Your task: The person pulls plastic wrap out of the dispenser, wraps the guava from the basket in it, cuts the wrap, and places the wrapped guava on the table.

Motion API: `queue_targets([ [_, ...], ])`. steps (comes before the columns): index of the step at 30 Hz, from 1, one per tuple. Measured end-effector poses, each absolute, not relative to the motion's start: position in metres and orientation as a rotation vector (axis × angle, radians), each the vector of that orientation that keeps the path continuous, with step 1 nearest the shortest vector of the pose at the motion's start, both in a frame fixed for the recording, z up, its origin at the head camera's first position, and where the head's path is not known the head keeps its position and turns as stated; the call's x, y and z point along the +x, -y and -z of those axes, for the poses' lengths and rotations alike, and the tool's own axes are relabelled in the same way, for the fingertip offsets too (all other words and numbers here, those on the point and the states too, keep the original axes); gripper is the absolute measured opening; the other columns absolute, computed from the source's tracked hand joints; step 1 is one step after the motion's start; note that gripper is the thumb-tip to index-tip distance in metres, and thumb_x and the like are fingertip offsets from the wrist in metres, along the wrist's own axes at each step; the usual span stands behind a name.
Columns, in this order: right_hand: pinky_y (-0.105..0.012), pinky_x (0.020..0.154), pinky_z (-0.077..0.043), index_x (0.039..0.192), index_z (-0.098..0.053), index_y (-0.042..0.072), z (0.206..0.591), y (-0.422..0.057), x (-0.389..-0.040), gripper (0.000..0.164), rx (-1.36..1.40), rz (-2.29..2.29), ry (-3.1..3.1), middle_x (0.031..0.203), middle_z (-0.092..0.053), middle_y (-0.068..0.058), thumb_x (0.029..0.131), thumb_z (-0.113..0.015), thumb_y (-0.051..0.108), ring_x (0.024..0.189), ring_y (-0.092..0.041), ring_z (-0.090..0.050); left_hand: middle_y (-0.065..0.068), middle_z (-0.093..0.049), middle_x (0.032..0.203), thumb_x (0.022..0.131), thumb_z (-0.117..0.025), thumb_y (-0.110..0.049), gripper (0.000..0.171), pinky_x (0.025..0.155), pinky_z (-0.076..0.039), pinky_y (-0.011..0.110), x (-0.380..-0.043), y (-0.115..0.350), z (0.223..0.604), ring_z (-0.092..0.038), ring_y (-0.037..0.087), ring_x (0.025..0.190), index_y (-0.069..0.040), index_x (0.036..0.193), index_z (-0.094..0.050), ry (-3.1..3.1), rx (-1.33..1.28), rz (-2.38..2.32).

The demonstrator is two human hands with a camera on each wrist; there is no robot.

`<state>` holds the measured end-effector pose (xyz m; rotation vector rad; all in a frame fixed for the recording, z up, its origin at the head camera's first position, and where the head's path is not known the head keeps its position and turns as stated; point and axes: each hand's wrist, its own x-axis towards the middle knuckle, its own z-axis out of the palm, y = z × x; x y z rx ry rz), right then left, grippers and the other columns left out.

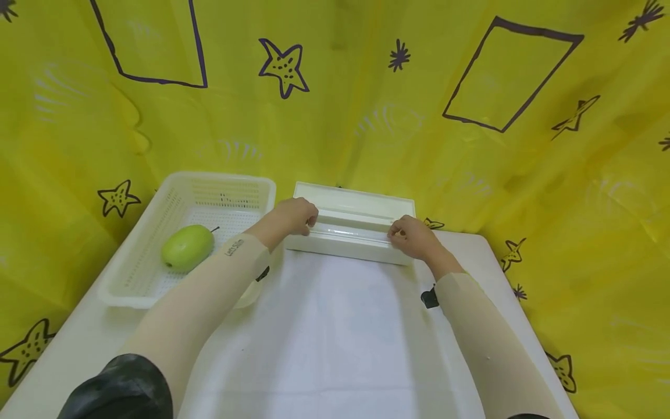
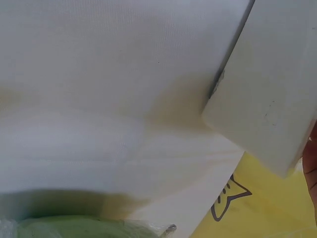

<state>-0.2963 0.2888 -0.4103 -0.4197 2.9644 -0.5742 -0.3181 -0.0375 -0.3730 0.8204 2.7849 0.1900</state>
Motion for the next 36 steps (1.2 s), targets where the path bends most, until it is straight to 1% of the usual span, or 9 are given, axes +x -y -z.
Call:
queue_targets([
  [3, -0.051, 0.095, -0.049, 0.104, -0.066, 0.010, 0.409, -0.291, -0.294, 0.014, -0.404, 0.613, -2.956, 0.116, -0.065, -0.013, 0.097, -0.058, 0.019, 0.109, -0.033, -0.058, 0.007, -0.070, 0.108, 0.092, -0.066, -0.004, 0.013, 0.088, -0.053, 0.041, -0.317, 0.039, 0.371, -0.063, 0.026, 0.099, -0.007, 0.104, -0.068, -2.823, 0.856, -0.199],
  [10, -0.050, 0.095, -0.051, 0.104, -0.066, 0.013, 0.413, -0.293, -0.288, 0.012, -0.396, 0.601, -3.037, 0.111, -0.071, -0.010, 0.097, -0.061, 0.022, 0.107, -0.032, -0.063, 0.011, -0.069, 0.115, 0.092, -0.049, 0.010, 0.030, 0.089, -0.053, 0.042, -0.317, 0.039, 0.374, -0.062, 0.028, 0.099, -0.007, 0.110, -0.067, -2.882, 0.815, -0.224],
  [15, -0.049, 0.090, -0.052, 0.107, -0.070, 0.011, 0.411, -0.296, -0.283, 0.014, -0.455, 0.582, -3.138, 0.108, -0.074, -0.010, 0.097, -0.063, 0.019, 0.103, -0.030, -0.067, 0.012, -0.068, 0.109, 0.092, -0.052, 0.004, 0.022, 0.082, -0.054, 0.042, -0.319, 0.039, 0.377, -0.061, 0.027, 0.093, -0.007, 0.104, -0.067, -2.929, 0.830, -0.210],
  [19, -0.048, 0.082, -0.053, 0.105, -0.071, 0.010, 0.409, -0.300, -0.281, 0.013, -0.505, 0.592, -3.218, 0.101, -0.075, -0.010, 0.097, -0.062, 0.016, 0.094, -0.030, -0.069, 0.010, -0.066, 0.104, 0.094, -0.059, -0.011, 0.011, 0.075, -0.054, 0.042, -0.319, 0.041, 0.375, -0.060, 0.025, 0.088, -0.008, 0.104, -0.064, -2.920, 0.773, -0.170],
  [23, -0.047, 0.079, -0.053, 0.105, -0.071, 0.008, 0.409, -0.305, -0.282, 0.013, -0.529, 0.602, -3.255, 0.097, -0.075, -0.009, 0.097, -0.061, 0.013, 0.090, -0.029, -0.069, 0.008, -0.068, 0.106, 0.091, -0.071, -0.029, 0.029, 0.077, -0.053, 0.042, -0.318, 0.044, 0.371, -0.061, 0.025, 0.089, -0.009, 0.110, -0.062, -2.877, 0.689, -0.114],
  [25, -0.047, 0.079, -0.053, 0.108, -0.071, 0.008, 0.410, -0.306, -0.282, 0.016, -0.526, 0.595, -3.256, 0.097, -0.075, -0.010, 0.097, -0.060, 0.012, 0.090, -0.029, -0.069, 0.007, -0.068, 0.104, 0.091, -0.072, -0.028, 0.026, 0.076, -0.052, 0.041, -0.318, 0.045, 0.372, -0.060, 0.024, 0.088, -0.010, 0.108, -0.063, -2.867, 0.678, -0.096],
  [28, -0.048, 0.083, -0.053, 0.111, -0.072, 0.007, 0.410, -0.306, -0.281, 0.019, -0.516, 0.569, -3.242, 0.100, -0.075, -0.010, 0.098, -0.059, 0.012, 0.093, -0.030, -0.068, 0.005, -0.066, 0.094, 0.093, -0.063, -0.013, 0.004, 0.070, -0.051, 0.038, -0.319, 0.047, 0.374, -0.057, 0.022, 0.081, -0.011, 0.096, -0.064, -2.885, 0.701, -0.089],
  [32, -0.050, 0.090, -0.052, 0.111, -0.072, 0.006, 0.409, -0.304, -0.280, 0.020, -0.470, 0.591, -3.212, 0.108, -0.073, -0.011, 0.099, -0.058, 0.015, 0.100, -0.031, -0.067, 0.002, -0.061, 0.082, 0.094, -0.051, -0.006, 0.014, 0.063, -0.047, 0.036, -0.323, 0.049, 0.379, -0.053, 0.020, 0.073, -0.013, 0.085, -0.060, -2.929, 0.741, -0.107],
  [36, -0.051, 0.090, -0.053, 0.111, -0.070, 0.007, 0.411, -0.303, -0.280, 0.021, -0.424, 0.715, -3.176, 0.113, -0.072, -0.013, 0.101, -0.055, 0.017, 0.103, -0.033, -0.067, 0.002, -0.060, 0.080, 0.093, -0.054, -0.007, 0.014, 0.061, -0.046, 0.037, -0.325, 0.050, 0.381, -0.052, 0.020, 0.072, -0.014, 0.082, -0.059, -2.972, 0.778, -0.150],
])
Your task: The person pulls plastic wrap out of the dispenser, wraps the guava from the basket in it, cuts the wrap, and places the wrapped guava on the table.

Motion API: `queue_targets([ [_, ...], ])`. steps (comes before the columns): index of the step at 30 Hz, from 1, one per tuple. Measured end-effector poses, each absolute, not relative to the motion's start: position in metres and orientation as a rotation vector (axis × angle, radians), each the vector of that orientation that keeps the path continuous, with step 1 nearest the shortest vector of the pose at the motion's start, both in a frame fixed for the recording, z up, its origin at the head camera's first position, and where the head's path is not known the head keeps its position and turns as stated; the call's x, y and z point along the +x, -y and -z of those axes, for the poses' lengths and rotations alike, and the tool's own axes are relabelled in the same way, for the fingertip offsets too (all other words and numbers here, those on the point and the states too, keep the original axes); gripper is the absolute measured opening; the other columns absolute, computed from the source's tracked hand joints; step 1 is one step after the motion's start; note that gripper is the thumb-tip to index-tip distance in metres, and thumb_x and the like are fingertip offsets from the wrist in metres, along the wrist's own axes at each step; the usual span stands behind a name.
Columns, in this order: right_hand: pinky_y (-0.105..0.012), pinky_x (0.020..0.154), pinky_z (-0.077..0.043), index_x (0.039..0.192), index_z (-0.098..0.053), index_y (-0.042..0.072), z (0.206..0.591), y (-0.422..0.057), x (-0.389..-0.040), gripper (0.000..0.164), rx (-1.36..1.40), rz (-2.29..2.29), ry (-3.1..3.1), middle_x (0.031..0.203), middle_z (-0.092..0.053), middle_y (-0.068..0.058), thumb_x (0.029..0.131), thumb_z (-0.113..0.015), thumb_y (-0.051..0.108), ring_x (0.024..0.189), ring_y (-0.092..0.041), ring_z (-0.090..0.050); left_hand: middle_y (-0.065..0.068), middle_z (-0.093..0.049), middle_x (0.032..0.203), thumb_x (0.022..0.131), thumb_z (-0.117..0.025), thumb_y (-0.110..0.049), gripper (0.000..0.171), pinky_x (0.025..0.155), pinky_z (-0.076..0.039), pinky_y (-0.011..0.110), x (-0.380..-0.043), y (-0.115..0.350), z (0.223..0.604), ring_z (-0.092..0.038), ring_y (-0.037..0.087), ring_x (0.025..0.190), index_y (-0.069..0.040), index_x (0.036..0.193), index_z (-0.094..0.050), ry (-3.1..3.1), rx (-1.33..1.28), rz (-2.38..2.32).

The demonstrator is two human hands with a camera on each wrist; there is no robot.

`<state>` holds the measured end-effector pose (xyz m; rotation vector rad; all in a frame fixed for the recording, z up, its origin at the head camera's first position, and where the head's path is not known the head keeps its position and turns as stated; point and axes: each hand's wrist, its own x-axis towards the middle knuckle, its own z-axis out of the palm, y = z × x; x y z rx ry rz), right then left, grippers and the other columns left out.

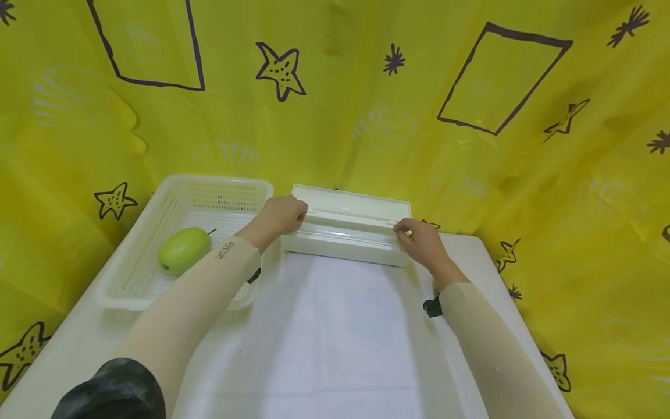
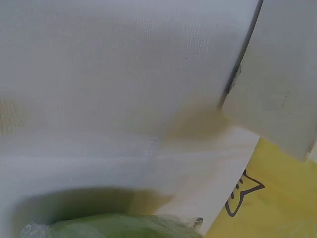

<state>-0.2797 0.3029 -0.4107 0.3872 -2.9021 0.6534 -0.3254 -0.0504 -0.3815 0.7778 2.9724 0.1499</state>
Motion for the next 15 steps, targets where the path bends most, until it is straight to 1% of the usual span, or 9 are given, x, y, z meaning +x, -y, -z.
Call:
queue_targets([
  [4, -0.052, 0.089, -0.053, 0.111, -0.069, 0.008, 0.412, -0.307, -0.279, 0.019, 0.368, -0.690, 2.887, 0.109, -0.073, -0.013, 0.102, -0.056, 0.019, 0.101, -0.034, -0.067, 0.001, -0.058, 0.078, 0.094, -0.062, -0.008, 0.016, 0.060, -0.042, 0.034, -0.325, 0.052, 0.378, -0.050, 0.019, 0.072, -0.014, 0.080, -0.058, -2.988, 0.802, -0.217],
  [6, -0.052, 0.089, -0.053, 0.111, -0.069, 0.009, 0.412, -0.309, -0.279, 0.019, 0.362, -0.677, 2.885, 0.108, -0.073, -0.012, 0.102, -0.057, 0.020, 0.100, -0.034, -0.067, 0.001, -0.057, 0.078, 0.094, -0.064, -0.009, 0.017, 0.060, -0.040, 0.033, -0.325, 0.052, 0.376, -0.048, 0.019, 0.072, -0.014, 0.079, -0.057, -2.989, 0.811, -0.245],
  [7, -0.052, 0.089, -0.053, 0.112, -0.069, 0.009, 0.411, -0.309, -0.279, 0.019, 0.360, -0.669, 2.884, 0.108, -0.073, -0.012, 0.102, -0.057, 0.020, 0.100, -0.034, -0.068, 0.001, -0.058, 0.079, 0.094, -0.064, -0.010, 0.016, 0.061, -0.041, 0.033, -0.325, 0.052, 0.376, -0.049, 0.019, 0.072, -0.013, 0.080, -0.058, -2.988, 0.814, -0.251],
  [9, -0.052, 0.089, -0.053, 0.113, -0.068, 0.010, 0.410, -0.308, -0.280, 0.019, 0.357, -0.658, 2.880, 0.108, -0.073, -0.012, 0.102, -0.057, 0.020, 0.101, -0.034, -0.068, 0.003, -0.060, 0.084, 0.096, -0.065, -0.011, 0.014, 0.064, -0.045, 0.034, -0.324, 0.052, 0.374, -0.052, 0.020, 0.076, -0.012, 0.083, -0.059, -2.981, 0.807, -0.258],
  [12, -0.051, 0.090, -0.053, 0.113, -0.068, 0.010, 0.406, -0.304, -0.282, 0.018, 0.357, -0.647, 2.859, 0.108, -0.073, -0.013, 0.102, -0.057, 0.019, 0.100, -0.034, -0.067, 0.004, -0.062, 0.088, 0.096, -0.063, -0.011, 0.013, 0.066, -0.048, 0.035, -0.320, 0.053, 0.371, -0.054, 0.021, 0.078, -0.011, 0.083, -0.060, -2.997, 0.815, -0.262],
  [13, -0.051, 0.090, -0.053, 0.113, -0.068, 0.010, 0.405, -0.303, -0.282, 0.018, 0.353, -0.641, 2.853, 0.108, -0.073, -0.013, 0.102, -0.057, 0.019, 0.100, -0.034, -0.067, 0.005, -0.063, 0.089, 0.097, -0.063, -0.010, 0.013, 0.068, -0.049, 0.035, -0.319, 0.054, 0.370, -0.055, 0.021, 0.079, -0.011, 0.084, -0.060, -2.998, 0.816, -0.264],
  [15, -0.050, 0.089, -0.053, 0.112, -0.068, 0.010, 0.403, -0.302, -0.282, 0.017, 0.347, -0.630, 2.843, 0.107, -0.074, -0.012, 0.102, -0.058, 0.018, 0.099, -0.034, -0.067, 0.005, -0.062, 0.087, 0.097, -0.059, -0.006, 0.016, 0.065, -0.047, 0.035, -0.317, 0.055, 0.367, -0.053, 0.021, 0.076, -0.011, 0.082, -0.057, -3.013, 0.842, -0.270],
])
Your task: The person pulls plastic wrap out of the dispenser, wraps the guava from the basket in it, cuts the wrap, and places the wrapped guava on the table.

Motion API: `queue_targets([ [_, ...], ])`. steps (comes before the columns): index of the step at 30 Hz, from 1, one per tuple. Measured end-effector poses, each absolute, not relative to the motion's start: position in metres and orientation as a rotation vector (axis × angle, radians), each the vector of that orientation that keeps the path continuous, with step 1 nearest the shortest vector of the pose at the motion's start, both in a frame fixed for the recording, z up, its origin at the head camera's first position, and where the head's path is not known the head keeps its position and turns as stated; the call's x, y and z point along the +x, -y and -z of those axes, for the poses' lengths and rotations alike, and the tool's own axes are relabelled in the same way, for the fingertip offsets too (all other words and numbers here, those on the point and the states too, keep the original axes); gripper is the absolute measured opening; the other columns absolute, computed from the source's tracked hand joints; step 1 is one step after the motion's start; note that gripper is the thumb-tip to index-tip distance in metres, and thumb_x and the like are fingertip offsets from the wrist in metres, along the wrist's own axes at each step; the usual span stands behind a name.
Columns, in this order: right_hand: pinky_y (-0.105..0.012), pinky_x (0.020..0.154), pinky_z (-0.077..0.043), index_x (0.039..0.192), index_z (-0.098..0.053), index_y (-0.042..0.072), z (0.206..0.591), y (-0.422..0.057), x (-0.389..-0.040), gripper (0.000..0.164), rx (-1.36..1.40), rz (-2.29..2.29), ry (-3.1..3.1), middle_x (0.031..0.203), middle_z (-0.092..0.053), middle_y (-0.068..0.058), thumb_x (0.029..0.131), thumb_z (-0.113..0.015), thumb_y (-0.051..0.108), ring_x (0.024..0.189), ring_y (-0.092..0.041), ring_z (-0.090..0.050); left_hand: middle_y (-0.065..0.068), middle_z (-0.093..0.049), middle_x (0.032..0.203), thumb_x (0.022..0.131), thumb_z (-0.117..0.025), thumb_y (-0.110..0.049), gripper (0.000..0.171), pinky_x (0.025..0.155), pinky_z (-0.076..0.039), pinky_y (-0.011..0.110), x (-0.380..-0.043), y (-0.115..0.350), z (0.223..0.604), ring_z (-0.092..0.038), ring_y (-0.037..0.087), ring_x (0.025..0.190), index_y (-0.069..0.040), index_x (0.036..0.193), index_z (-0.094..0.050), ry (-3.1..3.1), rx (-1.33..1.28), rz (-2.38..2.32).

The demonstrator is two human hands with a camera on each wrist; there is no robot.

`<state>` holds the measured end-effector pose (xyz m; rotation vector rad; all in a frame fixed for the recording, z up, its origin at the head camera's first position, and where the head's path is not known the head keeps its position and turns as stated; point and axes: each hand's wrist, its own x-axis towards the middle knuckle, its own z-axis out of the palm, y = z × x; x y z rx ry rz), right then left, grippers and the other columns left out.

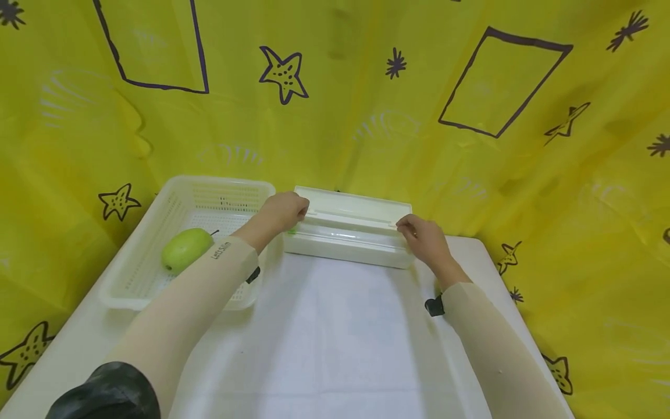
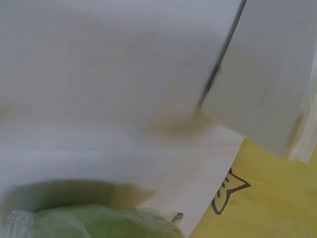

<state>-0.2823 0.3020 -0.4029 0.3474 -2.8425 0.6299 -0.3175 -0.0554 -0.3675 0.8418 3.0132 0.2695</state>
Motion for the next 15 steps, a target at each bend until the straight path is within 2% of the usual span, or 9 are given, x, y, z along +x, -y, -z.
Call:
queue_targets([
  [4, -0.050, 0.089, -0.052, 0.111, -0.069, 0.009, 0.398, -0.303, -0.280, 0.017, 0.330, -0.636, 2.829, 0.106, -0.074, -0.012, 0.101, -0.059, 0.017, 0.098, -0.034, -0.067, 0.005, -0.062, 0.083, 0.099, -0.053, -0.003, 0.018, 0.063, -0.043, 0.034, -0.318, 0.055, 0.365, -0.050, 0.021, 0.073, -0.010, 0.083, -0.056, -3.015, 0.878, -0.291],
  [11, -0.049, 0.087, -0.053, 0.108, -0.069, 0.007, 0.392, -0.305, -0.278, 0.015, 0.308, -0.727, 2.794, 0.103, -0.074, -0.013, 0.100, -0.061, 0.015, 0.093, -0.032, -0.066, 0.003, -0.062, 0.085, 0.099, -0.061, -0.013, 0.013, 0.066, -0.043, 0.034, -0.320, 0.057, 0.358, -0.051, 0.020, 0.076, -0.012, 0.086, -0.058, -3.005, 0.850, -0.323],
  [15, -0.050, 0.089, -0.053, 0.109, -0.069, 0.008, 0.388, -0.306, -0.278, 0.015, 0.265, -0.782, 2.792, 0.105, -0.073, -0.013, 0.101, -0.060, 0.017, 0.097, -0.033, -0.067, 0.003, -0.060, 0.083, 0.100, -0.060, -0.012, 0.014, 0.064, -0.040, 0.033, -0.321, 0.060, 0.355, -0.049, 0.020, 0.074, -0.012, 0.086, -0.057, -3.009, 0.859, -0.334],
])
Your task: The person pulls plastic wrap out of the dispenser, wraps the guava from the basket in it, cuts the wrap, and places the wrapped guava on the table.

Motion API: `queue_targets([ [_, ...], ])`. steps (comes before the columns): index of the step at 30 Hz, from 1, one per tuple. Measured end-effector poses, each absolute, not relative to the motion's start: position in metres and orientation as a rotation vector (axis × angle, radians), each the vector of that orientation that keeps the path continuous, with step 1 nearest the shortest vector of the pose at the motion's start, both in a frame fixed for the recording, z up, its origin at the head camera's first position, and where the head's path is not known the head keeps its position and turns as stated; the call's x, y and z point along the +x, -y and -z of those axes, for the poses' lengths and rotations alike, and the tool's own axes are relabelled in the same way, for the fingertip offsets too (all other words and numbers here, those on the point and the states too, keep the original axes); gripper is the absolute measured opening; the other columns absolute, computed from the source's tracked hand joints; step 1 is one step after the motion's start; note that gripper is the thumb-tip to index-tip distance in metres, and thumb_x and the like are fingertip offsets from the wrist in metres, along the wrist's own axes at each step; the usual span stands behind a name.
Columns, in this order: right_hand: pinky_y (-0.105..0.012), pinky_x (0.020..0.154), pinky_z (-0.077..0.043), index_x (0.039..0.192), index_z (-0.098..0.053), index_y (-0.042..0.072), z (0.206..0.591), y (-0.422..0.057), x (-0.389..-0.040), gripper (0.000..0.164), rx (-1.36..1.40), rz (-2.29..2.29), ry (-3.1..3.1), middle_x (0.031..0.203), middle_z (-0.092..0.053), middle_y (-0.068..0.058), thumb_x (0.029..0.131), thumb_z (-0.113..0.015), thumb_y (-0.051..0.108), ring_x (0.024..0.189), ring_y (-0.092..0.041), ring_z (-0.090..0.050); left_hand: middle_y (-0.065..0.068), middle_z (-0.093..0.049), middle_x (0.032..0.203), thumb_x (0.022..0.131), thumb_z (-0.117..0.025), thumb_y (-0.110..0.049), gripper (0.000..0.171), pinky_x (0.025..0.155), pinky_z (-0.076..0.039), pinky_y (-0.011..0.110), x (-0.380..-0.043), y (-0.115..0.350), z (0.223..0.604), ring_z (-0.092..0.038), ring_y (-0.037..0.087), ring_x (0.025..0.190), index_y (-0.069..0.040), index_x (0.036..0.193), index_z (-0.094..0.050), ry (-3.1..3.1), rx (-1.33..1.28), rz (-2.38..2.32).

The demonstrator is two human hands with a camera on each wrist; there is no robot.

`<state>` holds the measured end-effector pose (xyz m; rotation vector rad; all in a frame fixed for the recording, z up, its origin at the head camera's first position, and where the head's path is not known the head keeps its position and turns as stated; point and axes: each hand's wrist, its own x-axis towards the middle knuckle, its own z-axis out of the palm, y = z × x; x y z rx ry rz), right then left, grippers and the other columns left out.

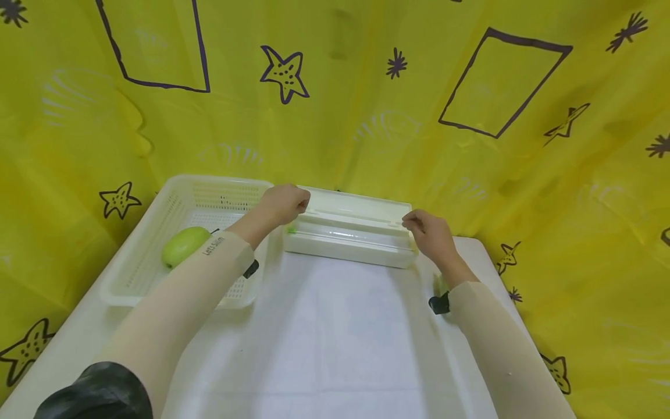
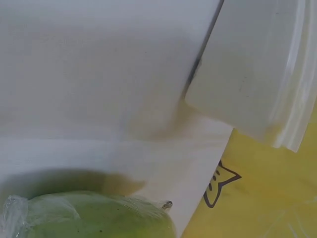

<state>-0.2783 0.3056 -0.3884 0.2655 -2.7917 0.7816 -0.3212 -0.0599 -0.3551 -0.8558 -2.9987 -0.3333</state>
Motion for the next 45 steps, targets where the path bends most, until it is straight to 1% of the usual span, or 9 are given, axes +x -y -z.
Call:
queue_targets([
  [2, -0.050, 0.090, -0.053, 0.110, -0.068, 0.008, 0.386, -0.306, -0.277, 0.016, 0.242, -0.804, 2.796, 0.106, -0.073, -0.013, 0.101, -0.059, 0.019, 0.099, -0.033, -0.066, 0.004, -0.060, 0.083, 0.100, -0.058, -0.012, 0.013, 0.064, -0.040, 0.033, -0.322, 0.061, 0.353, -0.049, 0.020, 0.074, -0.011, 0.087, -0.058, 2.991, -0.857, 0.337],
  [5, -0.050, 0.089, -0.054, 0.111, -0.067, 0.008, 0.381, -0.307, -0.275, 0.018, 0.231, -0.833, 2.785, 0.107, -0.072, -0.013, 0.102, -0.058, 0.020, 0.099, -0.033, -0.066, 0.006, -0.065, 0.089, 0.101, -0.057, -0.012, 0.010, 0.066, -0.045, 0.035, -0.322, 0.062, 0.350, -0.053, 0.021, 0.076, -0.010, 0.091, -0.061, 2.976, -0.852, 0.345],
  [8, -0.049, 0.085, -0.054, 0.111, -0.067, 0.006, 0.377, -0.309, -0.273, 0.018, 0.251, -0.858, 2.756, 0.105, -0.072, -0.015, 0.103, -0.057, 0.018, 0.095, -0.034, -0.067, 0.007, -0.070, 0.097, 0.101, -0.058, -0.014, 0.008, 0.072, -0.051, 0.038, -0.321, 0.064, 0.346, -0.061, 0.023, 0.082, -0.009, 0.098, -0.064, 2.966, -0.848, 0.356],
  [12, -0.044, 0.080, -0.055, 0.111, -0.066, 0.005, 0.372, -0.311, -0.272, 0.019, 0.263, -0.876, 2.730, 0.104, -0.073, -0.015, 0.104, -0.054, 0.017, 0.091, -0.033, -0.068, 0.008, -0.071, 0.102, 0.101, -0.059, -0.016, 0.010, 0.080, -0.054, 0.042, -0.319, 0.066, 0.340, -0.066, 0.027, 0.092, -0.009, 0.105, -0.065, 2.957, -0.839, 0.377],
  [19, -0.036, 0.074, -0.054, 0.108, -0.067, 0.007, 0.365, -0.312, -0.269, 0.017, 0.273, -0.891, 2.692, 0.103, -0.073, -0.013, 0.103, -0.056, 0.018, 0.089, -0.030, -0.069, 0.009, -0.071, 0.104, 0.101, -0.059, -0.017, 0.013, 0.085, -0.054, 0.043, -0.314, 0.069, 0.330, -0.066, 0.029, 0.096, -0.008, 0.108, -0.066, 2.913, -0.856, 0.446],
  [26, -0.028, 0.074, -0.052, 0.109, -0.067, 0.005, 0.357, -0.314, -0.264, 0.021, 0.280, -0.907, 2.653, 0.102, -0.073, -0.012, 0.104, -0.055, 0.021, 0.091, -0.027, -0.068, 0.008, -0.072, 0.105, 0.101, -0.060, -0.018, 0.012, 0.087, -0.053, 0.043, -0.310, 0.071, 0.321, -0.067, 0.028, 0.099, -0.010, 0.107, -0.066, 2.879, -0.846, 0.531],
  [30, -0.021, 0.070, -0.051, 0.110, -0.067, 0.003, 0.352, -0.315, -0.261, 0.024, 0.303, -0.928, 2.636, 0.102, -0.072, -0.013, 0.104, -0.054, 0.022, 0.089, -0.027, -0.067, 0.008, -0.071, 0.104, 0.101, -0.060, -0.019, 0.012, 0.086, -0.053, 0.043, -0.308, 0.073, 0.317, -0.066, 0.028, 0.096, -0.010, 0.107, -0.066, 2.861, -0.851, 0.542],
  [34, -0.018, 0.067, -0.050, 0.111, -0.067, 0.003, 0.348, -0.315, -0.260, 0.025, 0.299, -0.943, 2.619, 0.101, -0.072, -0.013, 0.104, -0.055, 0.023, 0.088, -0.028, -0.067, 0.008, -0.071, 0.102, 0.100, -0.061, -0.018, 0.011, 0.083, -0.053, 0.042, -0.306, 0.073, 0.312, -0.066, 0.027, 0.093, -0.009, 0.106, -0.066, 2.836, -0.864, 0.558],
  [45, -0.013, 0.071, -0.049, 0.110, -0.067, 0.004, 0.332, -0.315, -0.253, 0.021, 0.277, -0.964, 2.582, 0.100, -0.072, -0.011, 0.103, -0.055, 0.020, 0.084, -0.013, -0.062, 0.009, -0.071, 0.101, 0.099, -0.062, -0.016, 0.010, 0.085, -0.052, 0.042, -0.296, 0.076, 0.297, -0.065, 0.027, 0.094, -0.008, 0.104, -0.067, 2.774, -0.883, 0.589],
])
